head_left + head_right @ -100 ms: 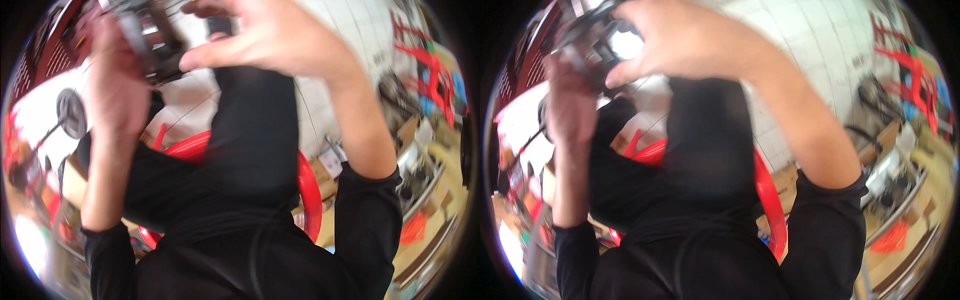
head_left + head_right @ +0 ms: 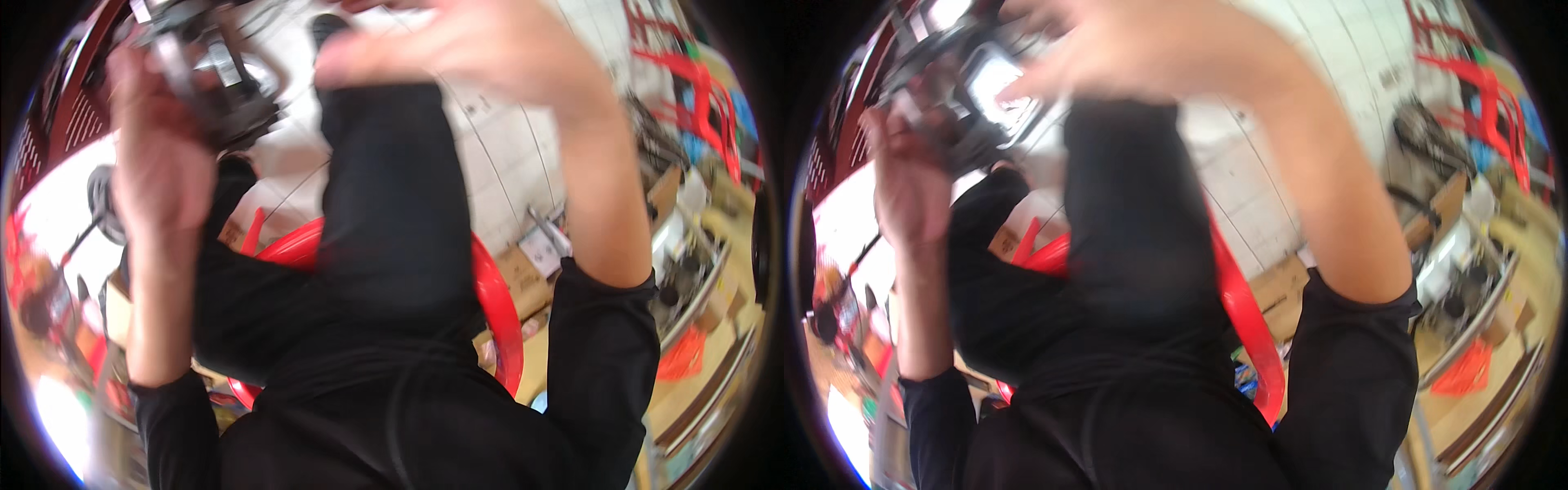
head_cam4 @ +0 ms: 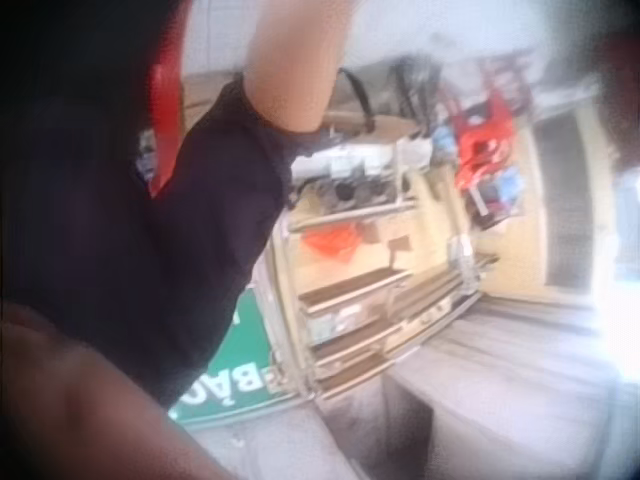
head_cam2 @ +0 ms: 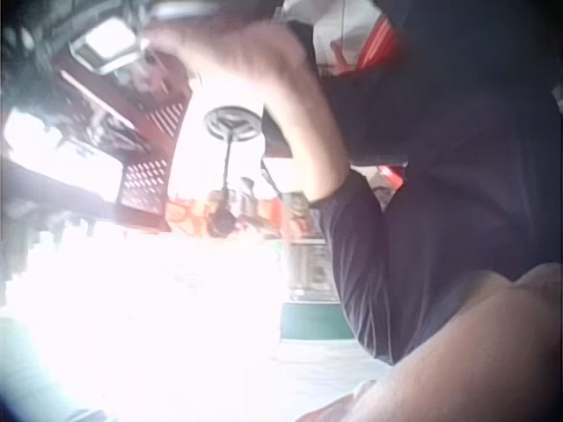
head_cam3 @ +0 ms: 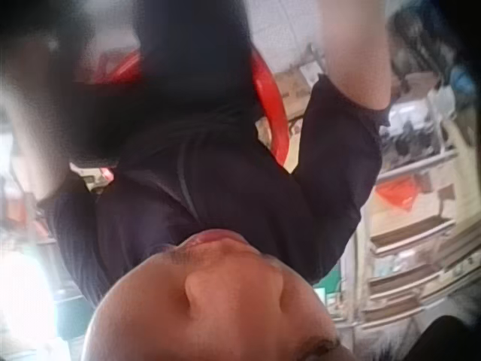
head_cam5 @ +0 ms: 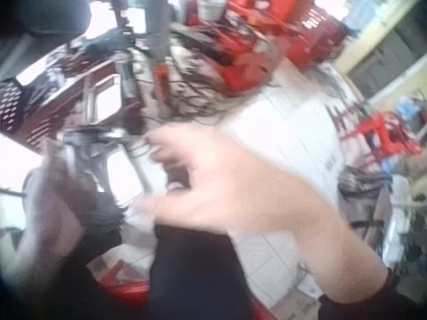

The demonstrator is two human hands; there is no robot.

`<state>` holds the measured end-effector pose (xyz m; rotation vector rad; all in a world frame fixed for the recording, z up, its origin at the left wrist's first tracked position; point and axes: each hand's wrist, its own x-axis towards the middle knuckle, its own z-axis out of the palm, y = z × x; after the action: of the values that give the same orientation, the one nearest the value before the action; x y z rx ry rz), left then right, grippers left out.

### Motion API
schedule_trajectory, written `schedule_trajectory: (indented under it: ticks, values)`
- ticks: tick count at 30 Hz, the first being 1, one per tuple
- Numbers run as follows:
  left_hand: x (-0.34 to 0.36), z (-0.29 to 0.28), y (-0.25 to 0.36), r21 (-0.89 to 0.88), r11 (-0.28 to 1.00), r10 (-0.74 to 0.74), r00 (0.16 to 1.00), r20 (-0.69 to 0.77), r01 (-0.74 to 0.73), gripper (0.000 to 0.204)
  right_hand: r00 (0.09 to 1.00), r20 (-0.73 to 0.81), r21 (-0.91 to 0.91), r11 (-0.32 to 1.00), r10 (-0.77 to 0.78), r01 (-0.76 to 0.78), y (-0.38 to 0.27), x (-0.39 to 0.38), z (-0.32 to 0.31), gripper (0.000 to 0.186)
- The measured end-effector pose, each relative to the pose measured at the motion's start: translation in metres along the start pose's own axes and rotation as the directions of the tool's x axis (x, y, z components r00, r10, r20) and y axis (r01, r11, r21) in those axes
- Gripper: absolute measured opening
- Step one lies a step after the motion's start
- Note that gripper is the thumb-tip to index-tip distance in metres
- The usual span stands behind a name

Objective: The person sits on a red stool in a workshop and works on a cylindrical mechanical part with a gear. They use a small tool to manipulate components on the part, occasionally picking up small pieces from a metal tray on the floor.

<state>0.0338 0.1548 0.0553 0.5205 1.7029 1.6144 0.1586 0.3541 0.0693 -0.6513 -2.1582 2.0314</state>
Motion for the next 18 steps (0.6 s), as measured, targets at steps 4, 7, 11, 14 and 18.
schedule_trajectory:
  ticks: [4, 7, 11, 14, 18]
  values:
    - [0.044, 0.0, -0.009, -0.304, 0.91, -0.147, 0.906, 0.396, 0.281, 0.05, 0.942, -0.26, -0.072, 0.968, 0.214, -0.24, 0.032, -0.092, -0.134, 0.041]
    - [0.04, 0.054, -0.018, -0.196, 0.966, -0.058, 0.879, 0.473, 0.169, 0.051, 0.921, -0.346, 0.045, 0.984, 0.177, -0.173, 0.13, -0.17, -0.191, 0.02]
    - [0.04, 0.134, -0.022, -0.152, 0.958, -0.161, 0.894, 0.419, 0.244, 0.048, 0.719, -0.633, 0.285, 0.95, 0.287, -0.129, 0.207, -0.258, -0.175, 0.021]
    - [0.034, 0.197, -0.029, 0.077, 0.947, -0.317, 0.873, 0.37, 0.312, 0.046, 0.578, -0.724, 0.504, 0.861, 0.376, 0.071, 0.249, -0.325, -0.195, 0.021]
    - [0.026, 0.234, -0.055, 0.2, 0.871, -0.485, 0.717, 0.5, 0.449, 0.051, 0.599, -0.556, 0.538, 0.799, 0.575, -0.268, 0.283, -0.368, -0.181, 0.021]
